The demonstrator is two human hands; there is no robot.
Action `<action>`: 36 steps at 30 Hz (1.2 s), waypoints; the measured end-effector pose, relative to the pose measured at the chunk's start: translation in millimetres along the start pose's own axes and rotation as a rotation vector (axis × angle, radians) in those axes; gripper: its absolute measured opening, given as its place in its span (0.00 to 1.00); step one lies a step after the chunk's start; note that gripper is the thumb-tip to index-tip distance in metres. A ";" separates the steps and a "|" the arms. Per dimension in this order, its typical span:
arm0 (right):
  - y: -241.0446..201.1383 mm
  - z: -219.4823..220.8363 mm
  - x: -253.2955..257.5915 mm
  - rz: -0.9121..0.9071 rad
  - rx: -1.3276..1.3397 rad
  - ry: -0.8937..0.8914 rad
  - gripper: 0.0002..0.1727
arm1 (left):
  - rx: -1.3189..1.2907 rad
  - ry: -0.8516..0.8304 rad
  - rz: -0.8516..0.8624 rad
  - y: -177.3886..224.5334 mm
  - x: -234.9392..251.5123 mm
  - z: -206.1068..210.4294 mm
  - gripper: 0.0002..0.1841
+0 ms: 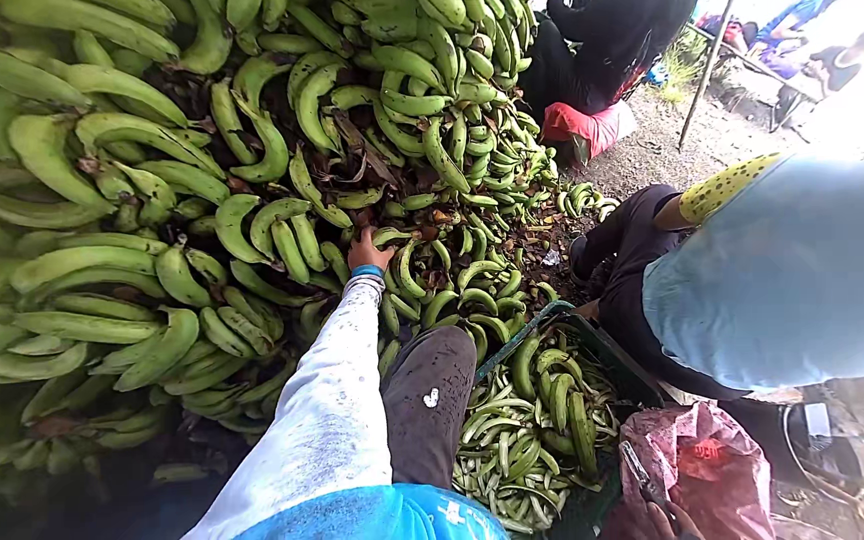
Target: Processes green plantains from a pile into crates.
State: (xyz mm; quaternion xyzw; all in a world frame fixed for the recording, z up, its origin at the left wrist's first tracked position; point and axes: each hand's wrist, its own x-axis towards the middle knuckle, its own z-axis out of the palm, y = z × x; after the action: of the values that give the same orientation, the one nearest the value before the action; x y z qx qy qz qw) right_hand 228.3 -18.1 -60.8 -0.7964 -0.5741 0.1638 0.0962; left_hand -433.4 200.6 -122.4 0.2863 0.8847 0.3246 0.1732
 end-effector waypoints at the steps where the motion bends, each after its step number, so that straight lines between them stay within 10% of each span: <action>1: -10.2 -8.8 -0.4 0.042 -0.020 -0.086 0.29 | -0.043 0.005 0.050 -4.3 -9.1 -4.5 0.38; 9: -3.4 -7.5 2.2 0.076 0.014 -0.187 0.29 | -0.624 0.020 0.399 38.2 -76.1 -23.7 0.39; 15: -6.2 -8.4 0.3 0.070 -0.011 -0.156 0.30 | -1.036 -0.455 0.527 153.3 -187.6 -6.5 0.37; 19: -16.8 -11.5 1.3 0.172 -0.046 -0.211 0.32 | -0.506 -1.078 0.647 170.8 -213.0 12.8 0.47; 28: -15.9 -14.3 5.0 0.177 -0.059 -0.254 0.29 | 0.282 -0.729 0.389 88.7 -63.1 80.1 0.41; 36: -35.7 -14.0 23.8 0.199 -0.112 -0.371 0.31 | 0.767 -0.712 0.465 54.0 -45.4 169.3 0.50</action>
State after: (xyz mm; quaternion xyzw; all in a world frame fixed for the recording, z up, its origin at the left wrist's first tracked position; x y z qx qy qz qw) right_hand 208.8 16.3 -39.2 -0.8093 -0.5089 0.2841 -0.0724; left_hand -293.5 286.6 -204.0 0.6075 0.7400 -0.1065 0.2684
